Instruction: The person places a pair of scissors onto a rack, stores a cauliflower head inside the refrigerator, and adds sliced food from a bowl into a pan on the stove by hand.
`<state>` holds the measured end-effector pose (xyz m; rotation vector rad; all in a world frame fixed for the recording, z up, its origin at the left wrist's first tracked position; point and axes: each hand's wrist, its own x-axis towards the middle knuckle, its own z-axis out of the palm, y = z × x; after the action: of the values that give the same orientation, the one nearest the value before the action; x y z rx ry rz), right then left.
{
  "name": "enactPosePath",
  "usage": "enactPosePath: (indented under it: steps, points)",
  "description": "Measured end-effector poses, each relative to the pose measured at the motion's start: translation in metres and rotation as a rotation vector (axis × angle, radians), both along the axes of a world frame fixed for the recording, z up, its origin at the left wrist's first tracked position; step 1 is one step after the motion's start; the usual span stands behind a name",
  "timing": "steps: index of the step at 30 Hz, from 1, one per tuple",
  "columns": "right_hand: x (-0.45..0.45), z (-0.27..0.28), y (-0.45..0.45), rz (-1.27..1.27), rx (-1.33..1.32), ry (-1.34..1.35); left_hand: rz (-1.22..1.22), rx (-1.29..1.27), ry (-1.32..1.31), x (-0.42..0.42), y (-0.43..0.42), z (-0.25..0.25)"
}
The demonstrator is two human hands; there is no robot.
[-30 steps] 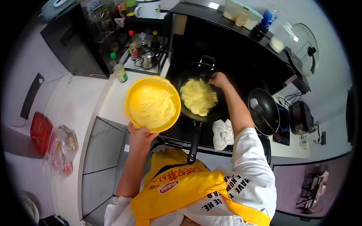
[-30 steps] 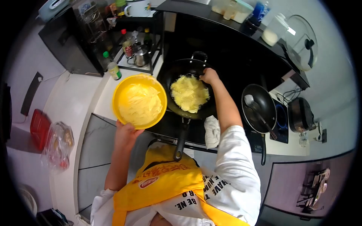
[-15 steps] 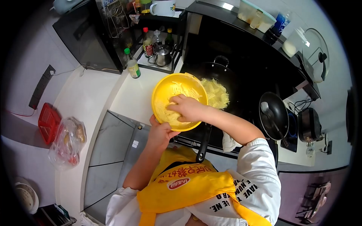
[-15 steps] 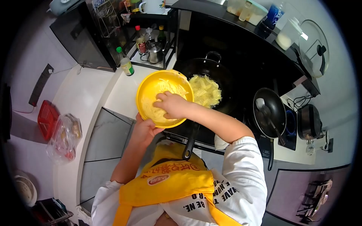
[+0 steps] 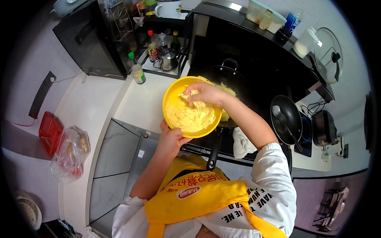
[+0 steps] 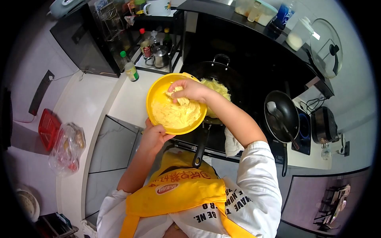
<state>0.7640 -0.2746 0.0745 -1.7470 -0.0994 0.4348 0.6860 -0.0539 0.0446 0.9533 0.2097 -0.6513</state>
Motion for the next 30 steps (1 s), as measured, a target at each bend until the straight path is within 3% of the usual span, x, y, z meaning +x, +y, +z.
enactPosePath:
  steps: [2,7,10,13,17,19,21,23,25,28,30]
  points:
    - [0.006,0.001,-0.012,-0.163,0.319,0.203,0.021,0.065,0.0,0.001,0.0,0.005]
    - [0.005,0.006,-0.075,-0.29,0.551,0.139,0.049,0.034,-0.002,0.005,0.013,-0.007]
    - [-0.006,-0.008,-0.117,-0.458,0.361,0.132,0.129,0.065,0.012,0.006,0.024,-0.005]
    - [-0.006,-0.069,-0.16,-0.542,0.104,0.246,0.17,0.035,-0.018,0.009,0.034,-0.012]
    - [-0.006,-0.108,-0.166,-0.575,0.095,0.331,0.205,0.062,0.025,0.009,0.037,-0.009]
    - [-0.003,-0.104,-0.149,-0.566,-0.219,0.109,0.203,0.063,0.004,0.009,0.037,-0.009]
    - [0.002,-0.106,-0.149,-0.598,-0.318,0.041,0.19,0.081,0.002,0.008,0.037,-0.009]
    - [0.012,-0.109,-0.153,-0.608,-0.713,-0.079,0.18,0.095,-0.004,0.008,0.036,-0.008]
    - [0.016,-0.113,-0.164,-0.558,-0.768,-0.162,0.198,0.096,-0.012,0.006,0.036,-0.009]
    - [0.015,-0.112,-0.18,-0.37,-0.752,0.184,0.203,0.082,-0.004,0.004,0.042,-0.007]
    - [0.009,-0.109,-0.187,-0.277,-0.801,0.142,0.219,0.08,-0.008,0.002,0.044,-0.008]
